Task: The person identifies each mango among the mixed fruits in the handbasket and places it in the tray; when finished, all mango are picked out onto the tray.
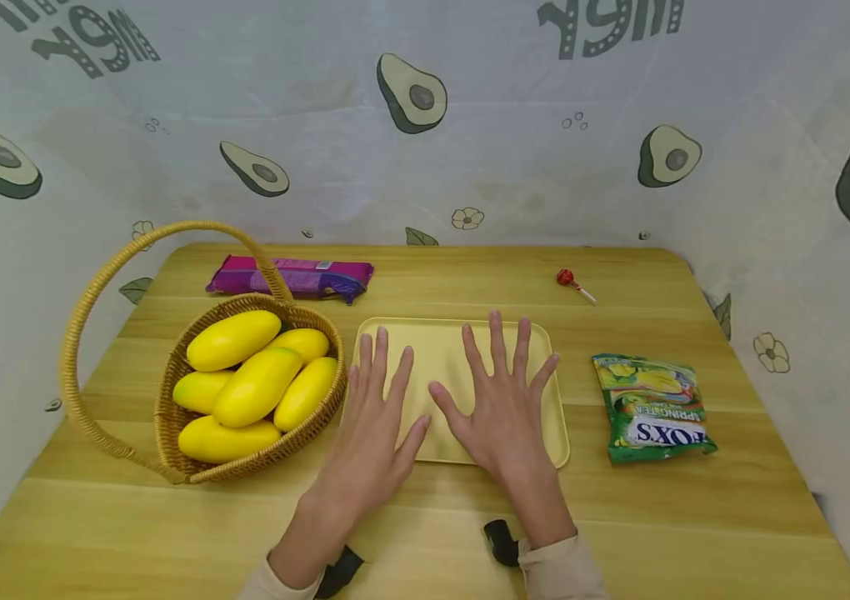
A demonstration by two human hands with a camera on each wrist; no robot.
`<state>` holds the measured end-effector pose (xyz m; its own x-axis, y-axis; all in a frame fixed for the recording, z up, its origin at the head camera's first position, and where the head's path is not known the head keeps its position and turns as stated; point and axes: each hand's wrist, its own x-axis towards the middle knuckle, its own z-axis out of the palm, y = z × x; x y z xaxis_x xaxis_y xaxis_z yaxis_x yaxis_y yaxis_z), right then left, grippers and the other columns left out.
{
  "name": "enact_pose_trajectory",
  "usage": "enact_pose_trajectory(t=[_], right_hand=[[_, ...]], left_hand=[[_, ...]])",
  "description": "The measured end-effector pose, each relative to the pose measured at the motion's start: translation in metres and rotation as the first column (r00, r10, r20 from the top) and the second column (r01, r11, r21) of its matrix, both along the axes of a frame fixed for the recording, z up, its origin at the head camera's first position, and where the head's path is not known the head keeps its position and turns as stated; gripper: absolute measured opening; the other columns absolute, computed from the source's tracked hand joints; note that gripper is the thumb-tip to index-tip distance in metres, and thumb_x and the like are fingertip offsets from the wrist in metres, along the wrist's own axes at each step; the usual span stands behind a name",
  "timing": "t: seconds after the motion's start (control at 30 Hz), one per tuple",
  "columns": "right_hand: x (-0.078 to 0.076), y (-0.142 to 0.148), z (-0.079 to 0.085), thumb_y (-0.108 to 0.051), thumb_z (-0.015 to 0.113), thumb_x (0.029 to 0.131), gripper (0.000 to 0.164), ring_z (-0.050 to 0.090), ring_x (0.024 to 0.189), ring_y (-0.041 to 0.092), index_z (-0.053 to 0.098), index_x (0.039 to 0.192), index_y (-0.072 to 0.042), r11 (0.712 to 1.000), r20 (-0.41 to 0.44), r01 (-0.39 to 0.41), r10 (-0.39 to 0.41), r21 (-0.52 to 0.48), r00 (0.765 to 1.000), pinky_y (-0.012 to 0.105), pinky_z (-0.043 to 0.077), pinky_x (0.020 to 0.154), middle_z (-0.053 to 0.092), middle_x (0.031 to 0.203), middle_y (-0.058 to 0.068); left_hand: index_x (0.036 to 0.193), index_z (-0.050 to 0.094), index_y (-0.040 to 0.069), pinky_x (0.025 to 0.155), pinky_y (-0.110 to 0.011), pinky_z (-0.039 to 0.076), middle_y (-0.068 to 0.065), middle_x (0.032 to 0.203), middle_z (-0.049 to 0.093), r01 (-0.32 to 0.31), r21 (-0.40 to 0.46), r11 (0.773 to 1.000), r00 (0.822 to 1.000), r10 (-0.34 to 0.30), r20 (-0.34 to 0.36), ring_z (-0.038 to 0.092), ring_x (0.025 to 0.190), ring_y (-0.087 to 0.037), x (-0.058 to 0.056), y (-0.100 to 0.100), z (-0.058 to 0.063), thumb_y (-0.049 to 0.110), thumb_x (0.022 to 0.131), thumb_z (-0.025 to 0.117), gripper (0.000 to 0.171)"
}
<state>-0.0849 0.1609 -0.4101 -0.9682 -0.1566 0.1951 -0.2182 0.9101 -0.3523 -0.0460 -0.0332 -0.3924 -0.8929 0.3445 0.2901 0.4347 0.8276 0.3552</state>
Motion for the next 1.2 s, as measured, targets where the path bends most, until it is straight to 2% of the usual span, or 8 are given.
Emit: enact_pose_trajectory(t=[0.23, 0.37, 0.5, 0.63, 0.73, 0.83, 0.97, 1.2], right_hand=[[0.001, 0.000, 0.000, -0.060, 0.058, 0.105, 0.088, -0.024, 0.163, 0.040, 0.025, 0.173, -0.014, 1.000, 0.001, -0.012, 0.012, 0.001, 1.000, 0.090, -0.011, 0.117, -0.007, 0.182, 0.012], [0.000, 0.000, 0.000, -0.060, 0.058, 0.105, 0.089, -0.024, 0.163, 0.040, 0.024, 0.173, -0.014, 1.000, 0.006, -0.018, 0.018, -0.009, 1.000, 0.089, -0.013, 0.118, -0.006, 0.182, 0.013], [0.000, 0.001, -0.001, -0.059, 0.058, 0.106, 0.089, -0.024, 0.163, 0.041, 0.023, 0.174, -0.014, 1.000, 0.013, -0.021, 0.021, -0.011, 1.000, 0.089, -0.013, 0.118, -0.006, 0.182, 0.013], [0.000, 0.001, -0.002, -0.060, 0.056, 0.106, 0.088, -0.024, 0.163, 0.042, 0.023, 0.174, -0.013, 1.000, 0.012, -0.025, 0.026, -0.015, 1.000, 0.090, -0.013, 0.117, -0.006, 0.182, 0.014], [0.001, 0.002, -0.003, -0.060, 0.056, 0.107, 0.088, -0.025, 0.163, 0.042, 0.023, 0.173, -0.012, 0.999, 0.012, -0.029, 0.029, -0.016, 1.000, 0.091, -0.013, 0.116, -0.006, 0.182, 0.014], [0.001, 0.002, -0.005, -0.060, 0.056, 0.107, 0.088, -0.025, 0.163, 0.042, 0.023, 0.174, -0.012, 0.999, 0.008, -0.027, 0.027, -0.018, 1.000, 0.091, -0.012, 0.116, -0.006, 0.182, 0.014], [0.001, 0.005, -0.008, -0.061, 0.055, 0.107, 0.089, -0.023, 0.163, 0.044, 0.024, 0.173, -0.010, 0.999, -0.016, -0.036, 0.035, -0.030, 0.999, 0.089, -0.012, 0.117, -0.004, 0.181, 0.018], [-0.001, 0.006, -0.009, -0.061, 0.056, 0.107, 0.089, -0.019, 0.163, 0.048, 0.025, 0.173, -0.009, 0.997, -0.035, -0.050, 0.048, -0.050, 0.998, 0.087, -0.011, 0.120, -0.002, 0.181, 0.020]], left_hand=[[0.171, 0.029, 0.005, 0.134, -0.056, 0.020, -0.012, 0.182, 0.002, 0.144, 0.249, 0.958, 0.983, -0.108, -0.151, 0.001, 0.168, -0.032, 0.013, -0.022, 0.034, 0.019, 0.105, 0.072, 0.080], [0.164, 0.039, -0.004, 0.135, -0.055, 0.019, -0.018, 0.177, 0.024, 0.224, 0.333, 0.916, 0.925, -0.092, -0.369, 0.019, 0.165, -0.037, 0.019, -0.041, 0.050, 0.015, 0.107, 0.068, 0.067], [0.153, 0.050, -0.013, 0.134, -0.056, 0.023, -0.024, 0.170, 0.038, 0.261, 0.377, 0.889, 0.810, 0.011, -0.586, 0.028, 0.162, -0.041, 0.024, -0.060, 0.065, 0.015, 0.111, 0.059, 0.051], [0.145, 0.057, -0.014, 0.131, -0.059, 0.027, -0.028, 0.166, 0.041, 0.256, 0.445, 0.859, 0.648, 0.189, -0.738, 0.029, 0.160, -0.047, 0.023, -0.079, 0.076, 0.010, 0.107, 0.063, 0.045], [0.145, 0.061, -0.007, 0.132, -0.066, 0.018, -0.035, 0.164, 0.041, 0.211, 0.547, 0.810, 0.515, 0.384, -0.767, 0.024, 0.159, -0.056, 0.022, -0.099, 0.081, 0.008, 0.100, 0.067, 0.047], [0.147, 0.061, -0.001, 0.134, -0.068, 0.009, -0.040, 0.162, 0.038, 0.104, 0.636, 0.764, 0.454, 0.533, -0.714, 0.018, 0.158, -0.062, 0.024, -0.125, 0.085, 0.010, 0.094, 0.069, 0.054], [0.149, 0.056, -0.005, 0.136, -0.061, 0.013, -0.039, 0.164, 0.037, -0.010, 0.681, 0.732, 0.494, 0.595, -0.633, 0.018, 0.160, -0.057, 0.028, -0.154, 0.084, 0.012, 0.094, 0.072, 0.060], [0.158, 0.045, -0.011, 0.132, -0.045, 0.031, -0.026, 0.169, 0.038, -0.065, 0.767, 0.639, 0.706, 0.572, -0.417, 0.030, 0.161, -0.039, 0.036, -0.185, 0.069, -0.002, 0.093, 0.072, 0.071]])
